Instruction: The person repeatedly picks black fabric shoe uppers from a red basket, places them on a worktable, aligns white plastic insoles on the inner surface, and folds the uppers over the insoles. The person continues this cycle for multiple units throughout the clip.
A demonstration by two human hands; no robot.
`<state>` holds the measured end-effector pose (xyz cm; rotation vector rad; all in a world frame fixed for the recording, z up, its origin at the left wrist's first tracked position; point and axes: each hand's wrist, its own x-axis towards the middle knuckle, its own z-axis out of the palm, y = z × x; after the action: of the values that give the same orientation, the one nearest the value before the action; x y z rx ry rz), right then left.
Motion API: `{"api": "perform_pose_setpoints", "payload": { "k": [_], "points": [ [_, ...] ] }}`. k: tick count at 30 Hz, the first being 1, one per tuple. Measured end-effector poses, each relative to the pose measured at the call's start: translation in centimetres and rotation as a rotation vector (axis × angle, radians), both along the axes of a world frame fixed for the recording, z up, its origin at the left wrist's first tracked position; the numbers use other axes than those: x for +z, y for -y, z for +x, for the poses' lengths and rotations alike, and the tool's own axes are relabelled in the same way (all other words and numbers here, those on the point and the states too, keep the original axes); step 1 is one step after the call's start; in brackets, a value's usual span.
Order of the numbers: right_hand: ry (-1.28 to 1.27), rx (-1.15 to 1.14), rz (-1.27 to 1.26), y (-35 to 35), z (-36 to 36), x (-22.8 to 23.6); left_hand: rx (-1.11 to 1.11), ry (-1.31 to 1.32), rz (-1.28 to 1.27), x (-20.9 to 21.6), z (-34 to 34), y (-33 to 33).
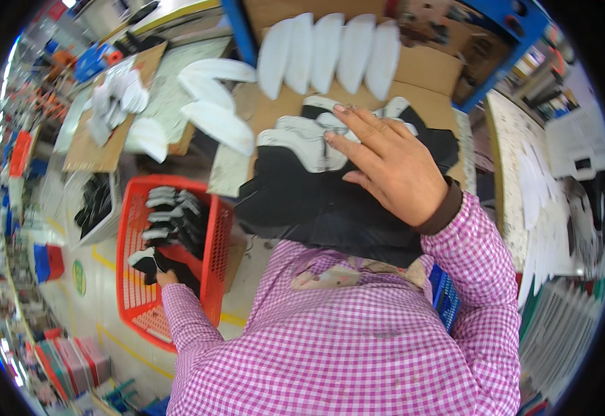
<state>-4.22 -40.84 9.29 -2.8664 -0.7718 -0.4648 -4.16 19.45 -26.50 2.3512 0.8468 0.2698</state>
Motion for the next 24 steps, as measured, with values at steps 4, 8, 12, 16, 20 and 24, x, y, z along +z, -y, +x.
{"api": "perform_pose_setpoints", "payload": {
  "k": [4,8,12,16,20,24],
  "points": [
    [-0.141,-0.096,0.062,3.4,-0.5,-2.0,-0.045,-0.076,-0.704,-6.1,3.1,2.5],
    [-0.159,-0.098,0.015,4.2,0.5,-5.0,-0.205,-0.259,-0.551,-4.3,4.1,0.6],
    [-0.082,-0.021,0.095,3.7,3.9,-6.9,-0.185,-0.459,-0.282,-2.2,4.5,-0.8],
    [-0.185,0.041,0.041,1.9,5.7,-7.8,-0.132,-0.149,0.078,2.4,5.7,1.4],
    [-0.06,0.164,0.384,1.1,2.8,-5.5,-0.315,0.351,0.145,12.4,6.3,8.3],
    [-0.067,0.228,0.462,3.3,-2.0,-0.7,-0.858,0.205,-0.615,21.4,4.7,18.6]
  ]
}}
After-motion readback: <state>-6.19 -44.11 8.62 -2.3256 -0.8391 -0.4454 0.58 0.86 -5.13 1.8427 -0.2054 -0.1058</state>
